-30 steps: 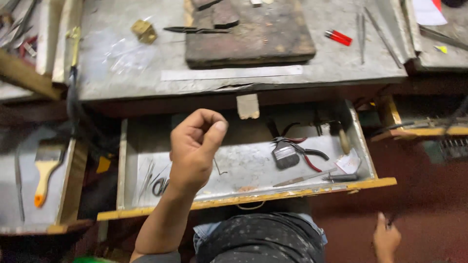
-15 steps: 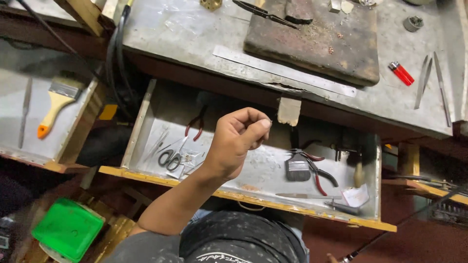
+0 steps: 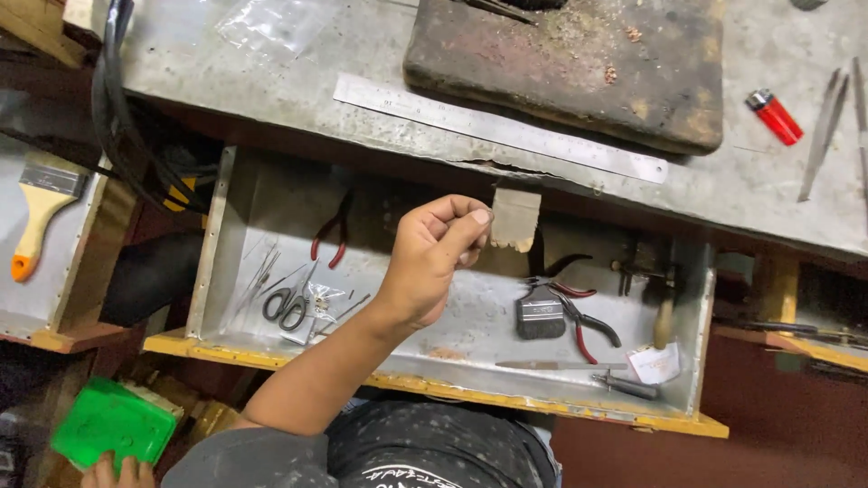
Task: Shaping and connecting small metal wire loops or jump rings to create a jewelry piece at a workbench.
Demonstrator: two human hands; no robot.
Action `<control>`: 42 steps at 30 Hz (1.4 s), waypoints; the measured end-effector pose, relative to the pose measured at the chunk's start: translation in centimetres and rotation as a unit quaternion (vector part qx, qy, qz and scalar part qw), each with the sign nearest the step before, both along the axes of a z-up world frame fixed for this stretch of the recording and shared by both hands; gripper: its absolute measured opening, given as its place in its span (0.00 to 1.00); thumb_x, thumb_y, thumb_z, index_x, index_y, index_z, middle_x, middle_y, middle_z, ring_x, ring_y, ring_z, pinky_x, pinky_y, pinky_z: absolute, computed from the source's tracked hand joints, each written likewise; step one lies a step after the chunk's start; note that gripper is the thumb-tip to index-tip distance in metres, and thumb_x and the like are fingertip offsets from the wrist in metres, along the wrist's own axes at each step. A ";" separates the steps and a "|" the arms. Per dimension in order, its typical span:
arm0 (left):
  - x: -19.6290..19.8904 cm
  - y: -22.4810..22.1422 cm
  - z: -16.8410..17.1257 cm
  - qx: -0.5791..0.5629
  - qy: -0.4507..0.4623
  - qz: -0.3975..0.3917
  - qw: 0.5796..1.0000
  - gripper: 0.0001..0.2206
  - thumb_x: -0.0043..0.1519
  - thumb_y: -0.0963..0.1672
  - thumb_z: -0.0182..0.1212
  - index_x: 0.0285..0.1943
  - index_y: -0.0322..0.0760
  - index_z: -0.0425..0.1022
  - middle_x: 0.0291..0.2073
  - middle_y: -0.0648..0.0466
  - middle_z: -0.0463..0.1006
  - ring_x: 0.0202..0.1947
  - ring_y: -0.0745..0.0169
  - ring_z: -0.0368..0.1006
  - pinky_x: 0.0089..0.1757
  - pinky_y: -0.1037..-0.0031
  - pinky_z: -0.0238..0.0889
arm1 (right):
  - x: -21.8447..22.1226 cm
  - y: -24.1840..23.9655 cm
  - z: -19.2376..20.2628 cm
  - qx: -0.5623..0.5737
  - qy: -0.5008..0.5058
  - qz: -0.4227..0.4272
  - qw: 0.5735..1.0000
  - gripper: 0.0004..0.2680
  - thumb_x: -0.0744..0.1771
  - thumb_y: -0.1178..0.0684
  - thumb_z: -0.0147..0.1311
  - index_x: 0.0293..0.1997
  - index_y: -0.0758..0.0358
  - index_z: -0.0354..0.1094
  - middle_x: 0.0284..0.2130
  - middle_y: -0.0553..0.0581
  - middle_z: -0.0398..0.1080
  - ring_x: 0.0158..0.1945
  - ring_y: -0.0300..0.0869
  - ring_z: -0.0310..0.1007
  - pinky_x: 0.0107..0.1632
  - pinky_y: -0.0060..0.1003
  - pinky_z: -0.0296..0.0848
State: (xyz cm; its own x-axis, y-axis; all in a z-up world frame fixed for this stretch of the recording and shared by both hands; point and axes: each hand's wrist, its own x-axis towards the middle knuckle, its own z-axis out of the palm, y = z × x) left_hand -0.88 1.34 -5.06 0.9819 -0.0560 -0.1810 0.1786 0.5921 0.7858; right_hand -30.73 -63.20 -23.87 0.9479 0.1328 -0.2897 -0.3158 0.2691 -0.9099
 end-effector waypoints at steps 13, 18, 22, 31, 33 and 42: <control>-0.2 -1.2 -2.2 0.110 -0.074 0.016 0.991 0.05 0.65 0.43 0.60 0.43 0.36 0.76 0.33 0.58 0.76 0.35 0.71 0.70 0.39 0.80 0.67 | 28.0 42.1 17.7 -0.146 -0.563 -0.171 0.795 0.13 0.71 0.40 0.51 0.49 0.58 0.58 0.40 0.63 0.61 0.23 0.42 0.68 0.27 0.28 0.77; 0.3 -0.9 -3.4 0.104 -0.092 0.002 0.990 0.04 0.65 0.43 0.61 0.43 0.37 0.76 0.37 0.57 0.77 0.38 0.69 0.72 0.42 0.78 0.69 | 28.2 44.8 16.6 -0.153 -0.503 -0.174 0.833 0.08 0.65 0.60 0.60 0.47 0.63 0.66 0.42 0.62 0.63 0.32 0.49 0.78 0.28 0.23 0.77; 0.6 -0.5 -3.6 0.093 -0.124 -0.024 0.988 0.05 0.66 0.44 0.59 0.41 0.37 0.74 0.32 0.57 0.73 0.32 0.70 0.66 0.37 0.78 0.62 | 28.2 45.4 15.5 -0.227 -0.503 -0.111 0.826 0.13 0.63 0.55 0.65 0.47 0.62 0.65 0.40 0.63 0.67 0.35 0.46 0.79 0.41 0.36 0.89; 0.8 -0.2 -4.2 0.048 -0.130 -0.049 0.989 0.07 0.66 0.46 0.61 0.40 0.37 0.74 0.33 0.55 0.74 0.34 0.68 0.69 0.39 0.77 0.64 | 28.2 46.0 16.0 -0.244 -0.494 -0.024 0.834 0.14 0.67 0.56 0.59 0.54 0.66 0.57 0.38 0.69 0.68 0.53 0.66 0.81 0.63 0.63 0.84; 0.8 -0.1 -4.2 0.053 -0.130 -0.055 0.989 0.08 0.66 0.46 0.61 0.40 0.38 0.74 0.33 0.55 0.74 0.34 0.68 0.69 0.39 0.77 0.64 | 28.2 46.2 16.1 -0.247 -0.501 0.000 0.830 0.15 0.66 0.57 0.59 0.55 0.65 0.57 0.32 0.71 0.73 0.52 0.66 0.81 0.61 0.62 0.85; 0.9 0.2 -4.0 0.066 -0.139 -0.069 0.986 0.06 0.66 0.45 0.60 0.41 0.38 0.73 0.33 0.56 0.74 0.34 0.69 0.67 0.39 0.78 0.62 | 27.9 46.5 15.7 -0.238 -0.497 -0.046 0.833 0.14 0.65 0.58 0.62 0.52 0.70 0.60 0.41 0.72 0.69 0.51 0.67 0.82 0.61 0.58 0.86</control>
